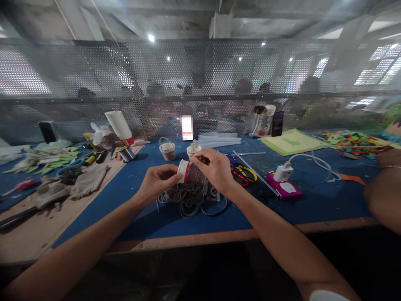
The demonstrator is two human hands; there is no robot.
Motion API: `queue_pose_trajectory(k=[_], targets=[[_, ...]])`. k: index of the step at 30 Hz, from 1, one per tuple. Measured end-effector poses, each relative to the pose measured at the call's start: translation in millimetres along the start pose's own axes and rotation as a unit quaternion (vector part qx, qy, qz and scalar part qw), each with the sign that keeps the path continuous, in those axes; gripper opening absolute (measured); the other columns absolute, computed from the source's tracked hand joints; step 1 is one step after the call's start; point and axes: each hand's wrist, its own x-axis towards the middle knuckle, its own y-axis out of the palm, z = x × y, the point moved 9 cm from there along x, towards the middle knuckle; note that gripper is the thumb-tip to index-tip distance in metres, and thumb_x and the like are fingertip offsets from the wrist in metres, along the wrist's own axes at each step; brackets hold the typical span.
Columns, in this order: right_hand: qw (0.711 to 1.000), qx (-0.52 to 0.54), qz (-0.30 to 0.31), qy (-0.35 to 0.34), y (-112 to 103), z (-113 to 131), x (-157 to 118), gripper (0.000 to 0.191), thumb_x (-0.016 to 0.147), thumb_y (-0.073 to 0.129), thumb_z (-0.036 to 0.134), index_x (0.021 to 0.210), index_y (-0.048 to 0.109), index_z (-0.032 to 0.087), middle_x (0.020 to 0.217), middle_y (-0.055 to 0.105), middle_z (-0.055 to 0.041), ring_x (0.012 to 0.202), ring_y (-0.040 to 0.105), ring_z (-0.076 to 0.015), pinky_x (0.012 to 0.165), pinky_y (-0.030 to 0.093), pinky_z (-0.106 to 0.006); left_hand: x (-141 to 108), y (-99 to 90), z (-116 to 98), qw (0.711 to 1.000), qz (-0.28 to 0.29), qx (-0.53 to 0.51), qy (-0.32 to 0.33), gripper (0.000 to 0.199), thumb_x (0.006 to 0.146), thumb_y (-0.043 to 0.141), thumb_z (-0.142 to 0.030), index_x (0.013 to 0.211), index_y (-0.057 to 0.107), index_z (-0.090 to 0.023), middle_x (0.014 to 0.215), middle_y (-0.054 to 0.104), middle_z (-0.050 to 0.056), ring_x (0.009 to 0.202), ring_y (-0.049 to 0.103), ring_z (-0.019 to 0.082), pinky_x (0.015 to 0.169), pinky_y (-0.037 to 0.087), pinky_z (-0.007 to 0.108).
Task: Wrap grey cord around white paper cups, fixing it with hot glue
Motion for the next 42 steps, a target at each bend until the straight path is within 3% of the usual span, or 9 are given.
queue_pose_trajectory(k=[11, 25, 35, 42], targets=[[0.996, 0.063, 0.023, 0.057, 5, -16, 0, 0.015, 0.087, 0.066, 0.034, 0.083, 0.072, 0.021, 0.076, 0.069, 0.0000, 0.065, 0.056, -0.0123, 0.063, 0.043, -0.026, 0, 0.6, 1, 1.000, 0.006, -0.007, 0.004, 0.013, 0.079, 0.070, -0.025, 0.082, 0.072, -0.013, 0.076, 0.069, 0.004, 0.069, 0.060, 0.013, 0.068, 0.049, 0.024], [0.974, 0.135, 0.110, 0.147, 22, -45, 3, 0.022, 0.081, 0.068, 0.041, 0.080, 0.076, 0.020, 0.079, 0.075, -0.0026, 0.074, 0.065, -0.0170, 0.069, 0.047, -0.029, -2, 5.2, 4, 0.999, 0.033, -0.010, 0.007, 0.011, 0.082, 0.069, -0.024, 0.082, 0.073, -0.014, 0.077, 0.069, 0.003, 0.071, 0.060, 0.012, 0.069, 0.049, 0.023], [0.963, 0.147, 0.128, 0.188, 31, -71, 1, 0.029, 0.077, 0.070, 0.045, 0.081, 0.077, 0.018, 0.082, 0.076, -0.0034, 0.075, 0.066, -0.0182, 0.071, 0.047, -0.029, 0, 3.0, 6, 0.997, 0.026, -0.071, -0.023, 0.016, 0.076, 0.077, -0.029, 0.080, 0.074, -0.014, 0.073, 0.070, 0.002, 0.066, 0.060, 0.012, 0.065, 0.049, 0.023], [0.972, 0.099, 0.122, 0.174, 31, -82, 3, 0.034, 0.081, 0.065, 0.048, 0.081, 0.074, 0.016, 0.075, 0.072, -0.0021, 0.069, 0.061, -0.0156, 0.067, 0.044, -0.028, 0, 0.1, 9, 0.997, 0.011, -0.071, -0.033, 0.019, 0.073, 0.078, -0.033, 0.078, 0.075, -0.014, 0.073, 0.071, 0.003, 0.065, 0.061, 0.014, 0.066, 0.050, 0.025]])
